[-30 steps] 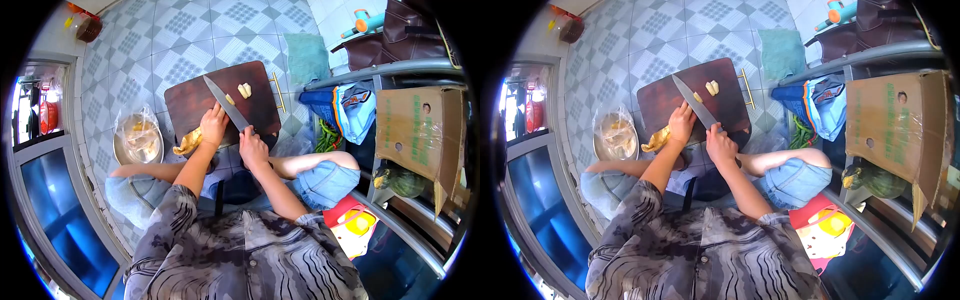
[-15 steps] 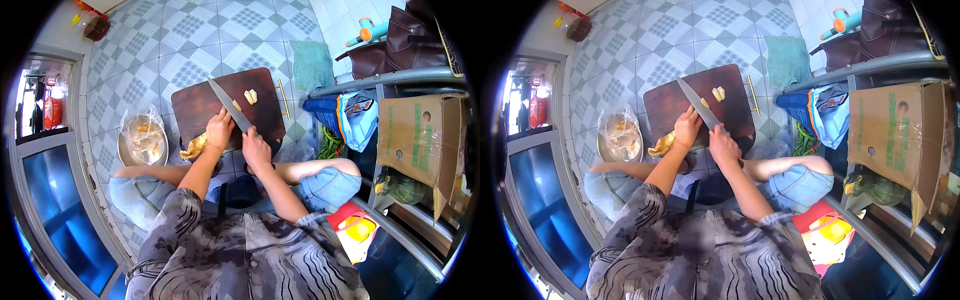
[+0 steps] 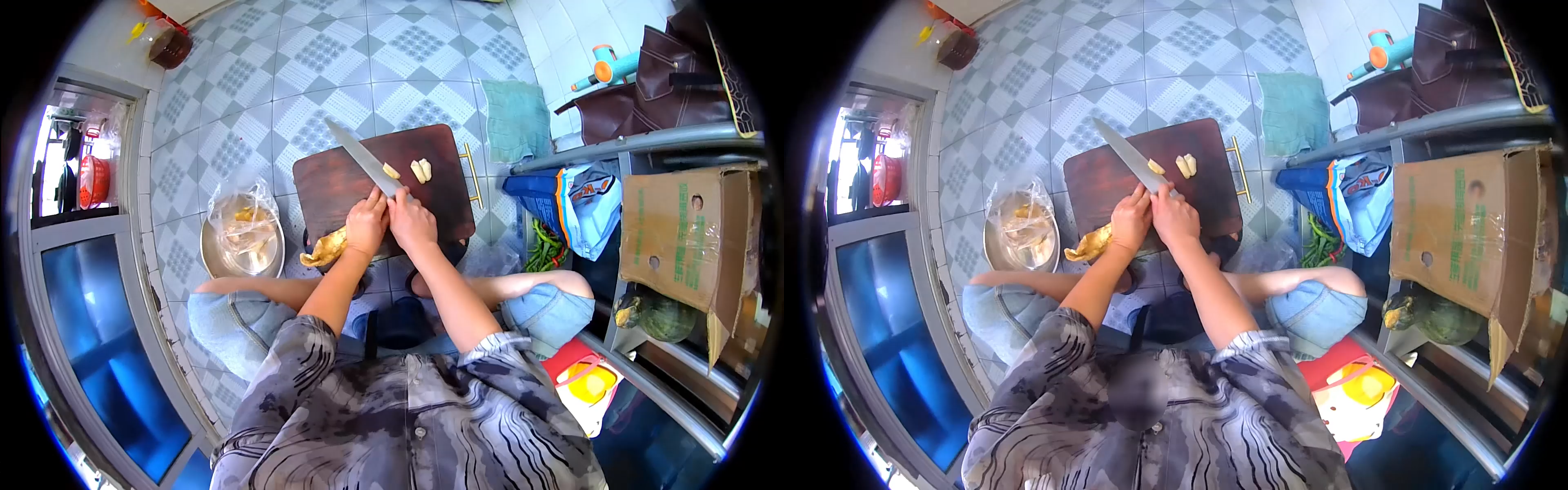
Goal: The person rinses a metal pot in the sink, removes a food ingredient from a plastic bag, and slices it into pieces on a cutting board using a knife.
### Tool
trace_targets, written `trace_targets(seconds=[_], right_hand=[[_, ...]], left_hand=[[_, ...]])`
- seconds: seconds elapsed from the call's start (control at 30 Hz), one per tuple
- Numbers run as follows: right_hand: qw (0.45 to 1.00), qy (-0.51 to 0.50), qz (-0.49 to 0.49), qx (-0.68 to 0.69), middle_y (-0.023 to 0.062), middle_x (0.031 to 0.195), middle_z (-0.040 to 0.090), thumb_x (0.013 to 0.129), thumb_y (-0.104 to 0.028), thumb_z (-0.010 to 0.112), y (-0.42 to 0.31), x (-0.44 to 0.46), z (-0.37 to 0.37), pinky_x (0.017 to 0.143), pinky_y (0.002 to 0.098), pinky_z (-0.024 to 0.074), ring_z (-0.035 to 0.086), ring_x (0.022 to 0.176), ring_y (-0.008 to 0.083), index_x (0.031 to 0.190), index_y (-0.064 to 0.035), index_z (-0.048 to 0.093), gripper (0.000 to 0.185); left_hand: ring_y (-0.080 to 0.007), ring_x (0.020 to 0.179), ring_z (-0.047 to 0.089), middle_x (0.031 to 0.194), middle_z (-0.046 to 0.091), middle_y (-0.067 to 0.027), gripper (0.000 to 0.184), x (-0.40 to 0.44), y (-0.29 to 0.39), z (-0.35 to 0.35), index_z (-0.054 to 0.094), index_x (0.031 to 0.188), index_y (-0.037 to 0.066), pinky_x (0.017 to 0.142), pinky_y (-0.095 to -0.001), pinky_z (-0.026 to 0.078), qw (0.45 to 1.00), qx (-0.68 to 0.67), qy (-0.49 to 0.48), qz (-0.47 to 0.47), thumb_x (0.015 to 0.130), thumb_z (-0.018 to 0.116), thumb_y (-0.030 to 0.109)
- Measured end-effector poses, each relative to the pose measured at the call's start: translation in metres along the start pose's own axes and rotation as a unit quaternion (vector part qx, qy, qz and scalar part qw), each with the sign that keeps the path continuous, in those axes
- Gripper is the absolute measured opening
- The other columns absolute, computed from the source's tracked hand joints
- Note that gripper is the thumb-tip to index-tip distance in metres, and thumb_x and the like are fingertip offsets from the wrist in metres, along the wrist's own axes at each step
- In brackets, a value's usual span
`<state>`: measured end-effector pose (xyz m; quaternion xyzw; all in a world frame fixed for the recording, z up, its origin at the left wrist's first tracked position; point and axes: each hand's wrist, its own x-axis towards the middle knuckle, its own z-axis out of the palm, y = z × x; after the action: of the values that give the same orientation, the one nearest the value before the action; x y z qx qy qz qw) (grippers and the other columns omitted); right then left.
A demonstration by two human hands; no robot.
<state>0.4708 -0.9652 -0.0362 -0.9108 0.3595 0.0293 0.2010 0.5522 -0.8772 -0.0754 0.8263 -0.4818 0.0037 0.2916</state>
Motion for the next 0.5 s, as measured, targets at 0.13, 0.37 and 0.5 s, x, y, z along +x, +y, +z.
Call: trace_targets(seconds=[0.13,0.37,0.5], right_hand=[[1.000,-0.014,0.006,0.008,0.0218,0.077,0.065,0.098,-0.036,0.040,0.018,-0.013,-0.001,0.058,0.0451,0.0556,0.067,0.067,0.0362,0.119,-0.0005,0.043,0.041],[0.977,-0.036,0.130,0.164,0.0286,0.084,0.064,0.099,-0.038,0.034,0.042,-0.020,-0.025,0.073,0.0596,0.0451,0.060,0.083,0.0505,0.104,-0.0092,0.043,0.031],[0.970,0.007,0.118,0.211,0.0264,0.085,0.064,0.099,-0.037,0.038,0.068,-0.028,-0.046,0.071,0.0587,0.0438,0.059,0.082,0.0502,0.099,-0.0095,0.048,0.029]], left_hand=[[-0.0257,0.073,0.063,0.119,0.062,-0.0099,0.035,-0.001,0.002,0.002,0.066,0.108,0.007,0.070,-0.0377,0.053,1.000,-0.007,0.013,-0.002,0.074,0.068,0.014],[-0.0243,0.077,0.062,0.121,0.061,-0.0093,0.038,-0.009,0.007,-0.002,0.066,0.109,0.007,0.072,-0.0367,0.052,0.999,0.006,0.031,0.022,0.072,0.069,0.012],[-0.0243,0.079,0.059,0.117,0.064,-0.0092,0.030,-0.004,0.016,-0.004,0.069,0.100,0.007,0.074,-0.0372,0.050,0.993,-0.034,0.101,0.056,0.070,0.070,0.010]])
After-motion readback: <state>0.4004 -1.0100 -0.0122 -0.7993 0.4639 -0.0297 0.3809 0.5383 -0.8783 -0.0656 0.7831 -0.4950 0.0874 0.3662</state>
